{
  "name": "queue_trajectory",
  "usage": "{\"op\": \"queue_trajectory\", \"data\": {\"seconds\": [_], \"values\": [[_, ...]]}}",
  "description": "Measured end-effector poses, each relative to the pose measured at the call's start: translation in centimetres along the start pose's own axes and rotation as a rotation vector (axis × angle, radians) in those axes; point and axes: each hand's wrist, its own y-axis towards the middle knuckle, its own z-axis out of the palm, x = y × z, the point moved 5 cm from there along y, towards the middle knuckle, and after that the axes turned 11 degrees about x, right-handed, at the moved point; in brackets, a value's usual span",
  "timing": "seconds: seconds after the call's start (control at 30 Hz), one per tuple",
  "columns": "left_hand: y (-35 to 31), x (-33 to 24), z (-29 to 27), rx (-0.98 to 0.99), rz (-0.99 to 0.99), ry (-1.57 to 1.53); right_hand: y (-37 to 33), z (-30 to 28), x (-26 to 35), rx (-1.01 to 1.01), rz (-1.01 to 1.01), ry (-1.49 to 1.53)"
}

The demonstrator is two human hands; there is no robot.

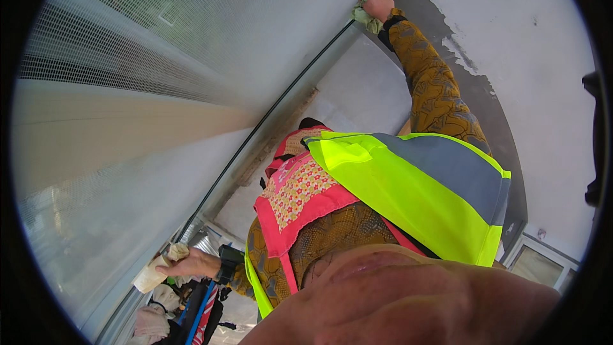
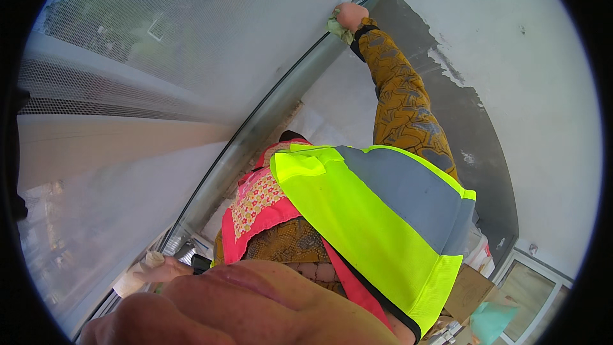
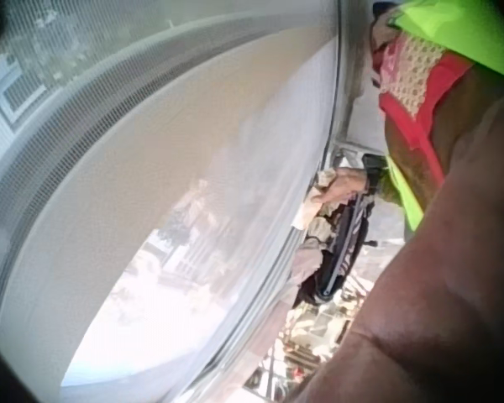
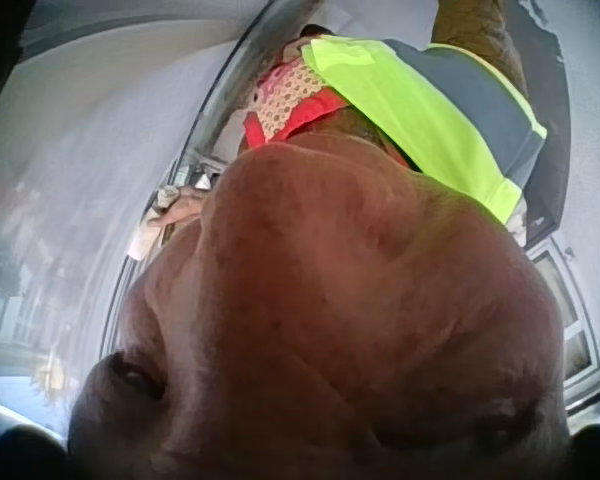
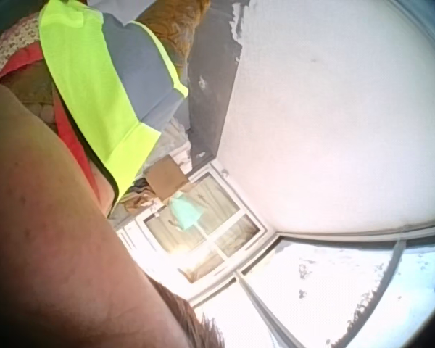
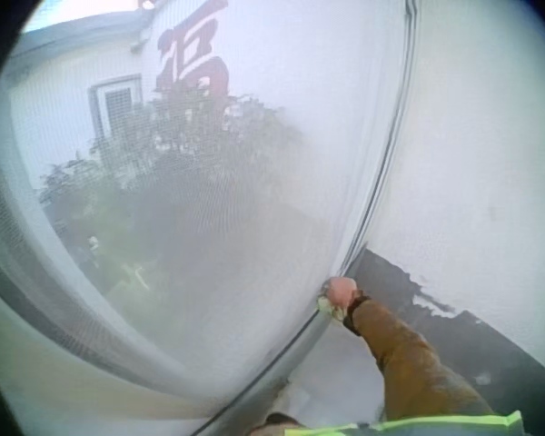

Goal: The person wipes a large glass window with a cloth, moving from the upper sections downward and across the surface. They hold a roll of paper towels in the other hand and occasionally switch hands while continuing to wipe different areas of the window.

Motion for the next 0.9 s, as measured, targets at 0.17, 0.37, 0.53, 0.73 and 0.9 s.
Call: {"op": "queue_trajectory", "data": {"seconds": [0.17, 0.37, 0.53, 0.73, 0.9], "values": [[-0.5, 0.3, -1.0, -0.136, 0.032, -0.054, 1.2, -1.2, -1.6, 0.012, 0.027, 0.037], [-2.1, -0.1, 2.3, -0.134, 0.229, -0.074, 1.1, -2.7, -0.1, -0.063, -0.019, 0.007], [-3.8, 0.5, 3.8, -0.164, 0.045, -0.171, 0.3, -4.7, 0.0, -0.204, 0.021, 0.075], [-4.0, 0.2, 5.9, -0.231, 0.139, -0.176, 3.2, -5.0, 0.0, -0.128, -0.029, 0.007], [-3.7, 0.5, 6.8, -0.265, 0.081, -0.21, 2.8, -5.6, -1.4, -0.222, -0.204, -0.136]]}}
